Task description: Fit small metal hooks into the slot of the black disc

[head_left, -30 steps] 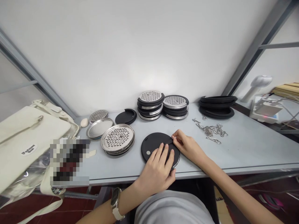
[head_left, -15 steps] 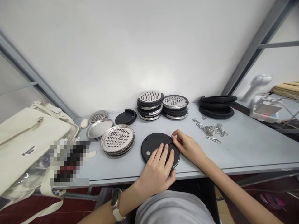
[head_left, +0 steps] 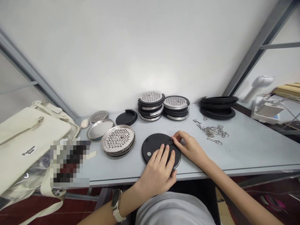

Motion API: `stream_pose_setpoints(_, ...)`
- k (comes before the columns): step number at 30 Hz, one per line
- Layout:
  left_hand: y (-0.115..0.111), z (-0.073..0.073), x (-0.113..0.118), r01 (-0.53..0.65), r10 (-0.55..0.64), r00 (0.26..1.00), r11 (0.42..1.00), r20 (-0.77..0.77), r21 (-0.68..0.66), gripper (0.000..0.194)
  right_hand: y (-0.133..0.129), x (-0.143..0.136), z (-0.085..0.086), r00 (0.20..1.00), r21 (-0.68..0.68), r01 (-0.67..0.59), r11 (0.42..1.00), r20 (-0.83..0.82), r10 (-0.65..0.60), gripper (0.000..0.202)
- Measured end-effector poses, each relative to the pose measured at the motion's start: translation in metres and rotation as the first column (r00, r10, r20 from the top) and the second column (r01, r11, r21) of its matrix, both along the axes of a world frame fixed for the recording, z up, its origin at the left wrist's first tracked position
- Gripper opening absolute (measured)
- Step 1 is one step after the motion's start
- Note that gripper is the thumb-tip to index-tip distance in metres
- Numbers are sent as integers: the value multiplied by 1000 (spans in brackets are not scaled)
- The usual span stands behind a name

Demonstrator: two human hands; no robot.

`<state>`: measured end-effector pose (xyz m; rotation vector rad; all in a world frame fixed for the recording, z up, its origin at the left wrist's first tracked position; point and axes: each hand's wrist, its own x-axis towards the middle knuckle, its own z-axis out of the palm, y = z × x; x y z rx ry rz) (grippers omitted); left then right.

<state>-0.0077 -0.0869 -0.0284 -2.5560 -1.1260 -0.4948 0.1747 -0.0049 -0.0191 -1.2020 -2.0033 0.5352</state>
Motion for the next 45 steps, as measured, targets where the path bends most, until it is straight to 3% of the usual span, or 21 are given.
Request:
stream_pose_setpoints(21, 1, 1, 0, 0, 0, 1000, 1000, -9, -9, 57, 5, -1, -2, 984, 25, -17, 1000, 177, 12, 25)
stream_pose_setpoints(45, 1, 1, 0, -4, 4, 1000, 1000, -7, 2, 57, 5, -1, -2, 974, 29, -11, 1000, 227, 4, 25)
